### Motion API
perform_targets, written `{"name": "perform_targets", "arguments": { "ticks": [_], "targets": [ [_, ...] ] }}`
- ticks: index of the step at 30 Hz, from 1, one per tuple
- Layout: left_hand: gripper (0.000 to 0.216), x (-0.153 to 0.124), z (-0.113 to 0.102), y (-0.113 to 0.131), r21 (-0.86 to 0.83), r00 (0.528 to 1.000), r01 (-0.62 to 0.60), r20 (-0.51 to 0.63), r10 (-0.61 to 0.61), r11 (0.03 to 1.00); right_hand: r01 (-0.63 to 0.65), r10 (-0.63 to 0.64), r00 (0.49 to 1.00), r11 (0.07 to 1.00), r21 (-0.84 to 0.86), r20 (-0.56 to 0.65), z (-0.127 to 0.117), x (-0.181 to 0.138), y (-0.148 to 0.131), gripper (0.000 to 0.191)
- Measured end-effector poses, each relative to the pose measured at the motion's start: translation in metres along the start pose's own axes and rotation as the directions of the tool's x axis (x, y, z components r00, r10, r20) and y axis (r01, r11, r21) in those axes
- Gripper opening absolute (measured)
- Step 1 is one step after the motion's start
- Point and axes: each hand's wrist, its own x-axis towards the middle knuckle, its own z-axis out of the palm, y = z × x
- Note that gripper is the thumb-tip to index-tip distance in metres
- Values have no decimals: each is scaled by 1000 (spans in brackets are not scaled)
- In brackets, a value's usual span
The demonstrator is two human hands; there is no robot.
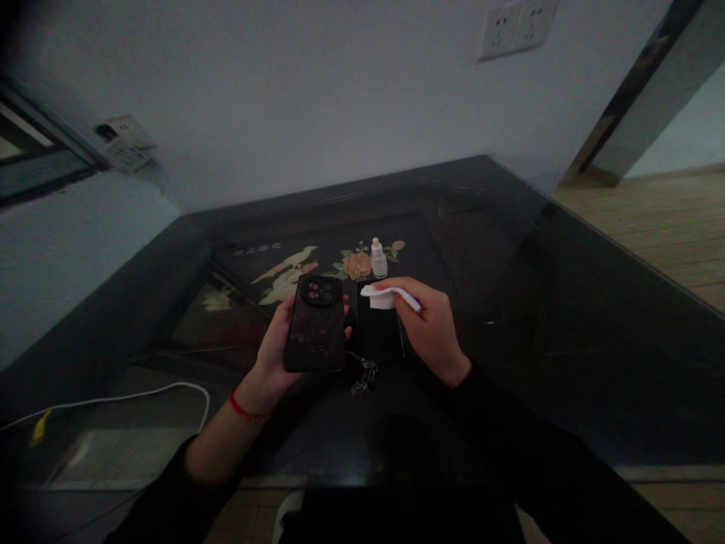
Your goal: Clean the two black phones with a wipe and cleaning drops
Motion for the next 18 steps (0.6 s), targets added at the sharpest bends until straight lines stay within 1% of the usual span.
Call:
{"name": "perform_targets", "arguments": {
  "ticks": [3, 6, 10, 13, 15, 18],
  "targets": [
    [42, 4, -9, 9, 167, 996, 34, -86, -20, 985, -82, 81, 996, 996, -23, -37, -2, 5, 8, 25],
    [31, 6, -14, 14, 362, 987, 103, -155, -48, 926, -102, 102, 995, 995, -18, -23, -1, 8, 18, 25],
    [30, 4, -17, 23, 495, 987, 119, -156, -46, 861, -129, 129, 991, 992, -7, -17, 2, 9, 29, 25],
    [27, -1, -18, 29, 559, 979, 159, -194, -59, 814, -137, 137, 991, 991, 5, -10, 4, 9, 35, 25],
    [29, -4, -20, 31, 635, 983, 143, -183, -32, 759, -138, 138, 990, 990, 13, -3, 5, 9, 37, 25],
    [38, -3, -23, 33, 771, 988, 45, -130, 88, 636, -141, 141, 990, 990, 17, 2, 6, 9, 38, 26]
  ]
}}
